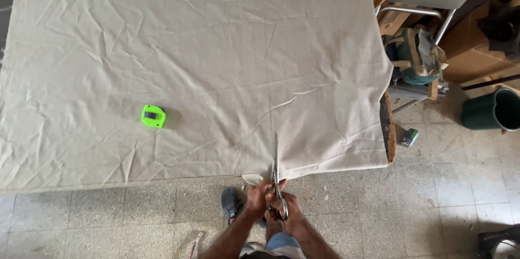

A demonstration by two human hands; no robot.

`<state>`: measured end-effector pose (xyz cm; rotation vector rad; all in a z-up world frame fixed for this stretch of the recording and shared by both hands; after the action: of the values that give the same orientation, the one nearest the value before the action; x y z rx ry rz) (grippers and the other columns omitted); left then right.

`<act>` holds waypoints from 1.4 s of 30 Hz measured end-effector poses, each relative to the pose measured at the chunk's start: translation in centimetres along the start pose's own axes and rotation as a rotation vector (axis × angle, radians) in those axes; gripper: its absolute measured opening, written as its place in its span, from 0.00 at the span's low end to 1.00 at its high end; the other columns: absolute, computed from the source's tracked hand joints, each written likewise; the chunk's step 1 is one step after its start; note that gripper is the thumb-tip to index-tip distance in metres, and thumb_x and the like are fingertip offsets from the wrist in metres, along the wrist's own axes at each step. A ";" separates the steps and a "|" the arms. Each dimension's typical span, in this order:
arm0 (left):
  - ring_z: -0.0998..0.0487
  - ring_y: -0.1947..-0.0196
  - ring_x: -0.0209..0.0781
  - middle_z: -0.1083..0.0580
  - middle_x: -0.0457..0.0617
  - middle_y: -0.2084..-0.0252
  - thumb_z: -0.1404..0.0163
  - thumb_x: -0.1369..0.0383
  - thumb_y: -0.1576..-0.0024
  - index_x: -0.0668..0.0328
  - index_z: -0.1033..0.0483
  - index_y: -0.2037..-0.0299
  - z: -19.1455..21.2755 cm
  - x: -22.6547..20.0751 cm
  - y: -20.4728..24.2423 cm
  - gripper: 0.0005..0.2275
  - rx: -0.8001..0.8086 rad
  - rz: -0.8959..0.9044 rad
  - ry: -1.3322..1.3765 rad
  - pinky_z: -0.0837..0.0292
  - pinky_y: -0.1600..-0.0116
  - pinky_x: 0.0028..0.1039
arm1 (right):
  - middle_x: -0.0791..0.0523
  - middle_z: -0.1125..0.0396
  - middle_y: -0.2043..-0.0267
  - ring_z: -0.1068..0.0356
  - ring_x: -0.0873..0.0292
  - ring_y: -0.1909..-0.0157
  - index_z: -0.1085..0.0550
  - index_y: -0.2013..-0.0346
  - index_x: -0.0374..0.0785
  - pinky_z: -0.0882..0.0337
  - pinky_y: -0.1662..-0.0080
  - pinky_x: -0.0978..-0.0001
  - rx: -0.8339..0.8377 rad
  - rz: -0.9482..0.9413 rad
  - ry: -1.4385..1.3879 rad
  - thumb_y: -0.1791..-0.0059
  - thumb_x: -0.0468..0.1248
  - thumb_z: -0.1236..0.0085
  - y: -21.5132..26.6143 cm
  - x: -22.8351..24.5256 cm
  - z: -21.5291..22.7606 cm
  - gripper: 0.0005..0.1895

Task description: Measuring and cutting fabric for upholstery using a tape measure and scissors

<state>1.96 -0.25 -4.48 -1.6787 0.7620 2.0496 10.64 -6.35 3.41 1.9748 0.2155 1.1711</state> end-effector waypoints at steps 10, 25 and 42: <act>0.36 0.93 0.52 0.41 0.58 0.89 0.55 0.66 0.41 0.67 0.37 0.80 -0.4 -0.9 -0.7 0.16 -0.264 0.511 0.800 0.38 0.87 0.38 | 0.58 0.41 0.79 0.45 0.62 0.78 0.26 0.69 0.36 0.45 0.74 0.68 -0.034 0.091 0.075 0.57 0.49 0.31 -3.6 0.0 0.4 0.19; 0.34 0.79 0.39 0.33 0.49 0.81 0.52 0.76 0.53 0.65 0.29 0.76 -1.8 2.3 -0.6 0.01 -0.452 0.580 0.885 0.37 0.71 0.33 | 0.52 0.30 0.86 0.34 0.59 0.88 0.23 0.79 0.30 0.31 0.83 0.70 -0.085 0.012 0.228 0.57 0.48 0.27 -7.8 2.6 1.1 0.22; 0.20 0.58 0.83 0.28 0.97 0.60 0.62 0.80 0.45 1.01 0.40 0.61 -1.3 -2.8 -0.7 0.14 -0.551 0.786 1.214 0.22 0.44 0.56 | 0.52 0.38 0.88 0.41 0.59 0.87 0.30 0.84 0.34 0.44 0.81 0.68 -0.183 -0.030 0.036 0.59 0.47 0.26 -12.9 7.0 -1.9 0.25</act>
<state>3.96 -0.45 -2.06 -3.4387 1.4550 1.4563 16.18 6.74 -0.74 1.7869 0.1507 1.1654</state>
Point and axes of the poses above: each hand's wrist, its own y-axis away from the middle knuckle, its own z-axis out of the back of the hand, x = y × z, the point moved 2 cm from there along -y, towards the middle knuckle
